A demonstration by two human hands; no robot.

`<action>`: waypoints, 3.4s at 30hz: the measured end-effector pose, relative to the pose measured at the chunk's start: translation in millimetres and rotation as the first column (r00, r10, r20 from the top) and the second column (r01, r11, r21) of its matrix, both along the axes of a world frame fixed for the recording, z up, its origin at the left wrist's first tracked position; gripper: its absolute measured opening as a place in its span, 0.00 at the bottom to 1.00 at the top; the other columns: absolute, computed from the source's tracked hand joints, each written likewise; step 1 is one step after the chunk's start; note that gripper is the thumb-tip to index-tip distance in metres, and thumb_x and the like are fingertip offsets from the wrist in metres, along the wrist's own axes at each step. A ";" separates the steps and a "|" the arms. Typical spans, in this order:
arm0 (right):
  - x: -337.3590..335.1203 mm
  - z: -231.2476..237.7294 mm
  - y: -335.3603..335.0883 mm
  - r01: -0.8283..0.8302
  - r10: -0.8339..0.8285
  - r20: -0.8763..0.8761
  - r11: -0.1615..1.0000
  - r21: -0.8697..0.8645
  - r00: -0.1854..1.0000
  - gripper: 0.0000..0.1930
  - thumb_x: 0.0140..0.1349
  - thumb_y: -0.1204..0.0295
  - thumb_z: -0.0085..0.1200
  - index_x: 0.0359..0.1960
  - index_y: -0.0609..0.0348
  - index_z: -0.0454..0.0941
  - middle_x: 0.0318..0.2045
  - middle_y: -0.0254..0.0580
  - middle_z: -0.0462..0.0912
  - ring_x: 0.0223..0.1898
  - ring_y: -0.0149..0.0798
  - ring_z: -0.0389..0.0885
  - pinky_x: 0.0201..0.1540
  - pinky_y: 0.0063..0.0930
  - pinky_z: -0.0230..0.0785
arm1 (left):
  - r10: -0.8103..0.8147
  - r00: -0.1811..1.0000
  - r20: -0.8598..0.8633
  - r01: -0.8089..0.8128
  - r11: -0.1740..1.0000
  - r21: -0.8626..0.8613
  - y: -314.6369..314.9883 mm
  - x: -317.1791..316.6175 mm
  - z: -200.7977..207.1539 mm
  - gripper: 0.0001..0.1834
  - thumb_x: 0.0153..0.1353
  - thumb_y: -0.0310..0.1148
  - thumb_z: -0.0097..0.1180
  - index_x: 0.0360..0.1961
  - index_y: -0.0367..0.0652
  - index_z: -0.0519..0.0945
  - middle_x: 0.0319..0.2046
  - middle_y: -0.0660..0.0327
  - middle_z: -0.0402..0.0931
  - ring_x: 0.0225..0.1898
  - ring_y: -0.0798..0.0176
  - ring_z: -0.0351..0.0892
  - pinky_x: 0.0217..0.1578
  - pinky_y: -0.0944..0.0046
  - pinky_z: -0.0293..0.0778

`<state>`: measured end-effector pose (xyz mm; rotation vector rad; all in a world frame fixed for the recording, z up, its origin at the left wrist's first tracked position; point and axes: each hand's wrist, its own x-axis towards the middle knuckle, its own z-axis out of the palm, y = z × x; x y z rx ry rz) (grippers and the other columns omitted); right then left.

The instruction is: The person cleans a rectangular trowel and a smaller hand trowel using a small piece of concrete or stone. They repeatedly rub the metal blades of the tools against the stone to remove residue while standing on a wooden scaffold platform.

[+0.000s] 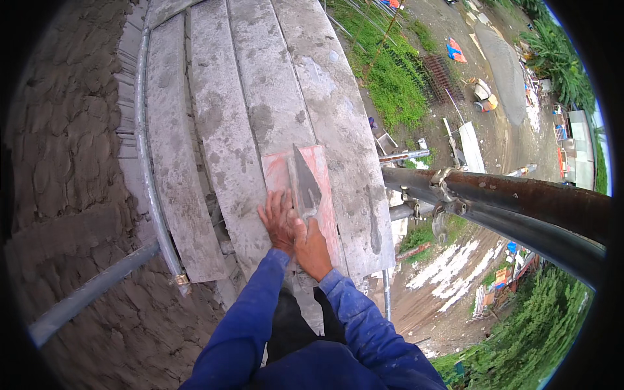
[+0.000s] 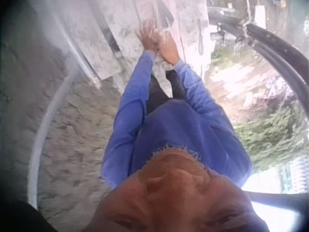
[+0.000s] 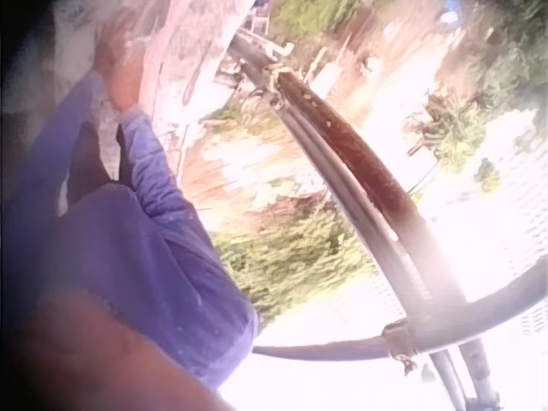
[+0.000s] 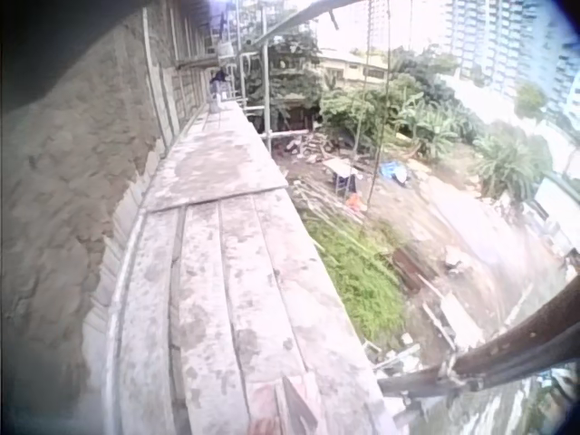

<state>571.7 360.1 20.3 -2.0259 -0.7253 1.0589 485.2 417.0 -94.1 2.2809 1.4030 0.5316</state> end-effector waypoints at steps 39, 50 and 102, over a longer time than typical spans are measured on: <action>-31.9 14.2 -2.8 0.038 -0.006 0.120 0.963 -0.268 0.993 0.31 0.73 0.45 0.40 0.52 0.67 0.69 0.35 0.73 0.83 0.39 0.72 0.83 0.44 0.62 0.73 | 0.005 0.999 0.032 -0.006 1.000 0.018 7.3 -13.9 -14.3 0.29 0.72 0.52 0.41 0.70 0.54 0.71 0.68 0.58 0.64 0.74 0.47 0.52 0.67 0.26 0.41; 34.0 59.1 -9.3 0.224 -0.176 0.250 0.958 -0.179 0.952 0.27 0.74 0.49 0.43 0.51 0.67 0.69 0.38 0.73 0.83 0.43 0.72 0.82 0.47 0.59 0.72 | -0.011 0.998 0.060 0.012 1.000 -0.017 5.2 -6.4 -6.9 0.29 0.74 0.47 0.34 0.68 0.45 0.72 0.69 0.56 0.64 0.74 0.44 0.53 0.67 0.26 0.38; -99.6 51.0 -119.7 0.147 -0.137 0.057 0.958 -0.246 0.989 0.23 0.75 0.53 0.40 0.59 0.60 0.64 0.31 0.67 0.84 0.33 0.70 0.83 0.37 0.63 0.71 | 0.117 0.990 -0.075 -0.121 0.992 -0.049 64.9 25.5 -1.3 0.30 0.77 0.50 0.32 0.71 0.45 0.68 0.66 0.55 0.69 0.69 0.48 0.60 0.67 0.44 0.50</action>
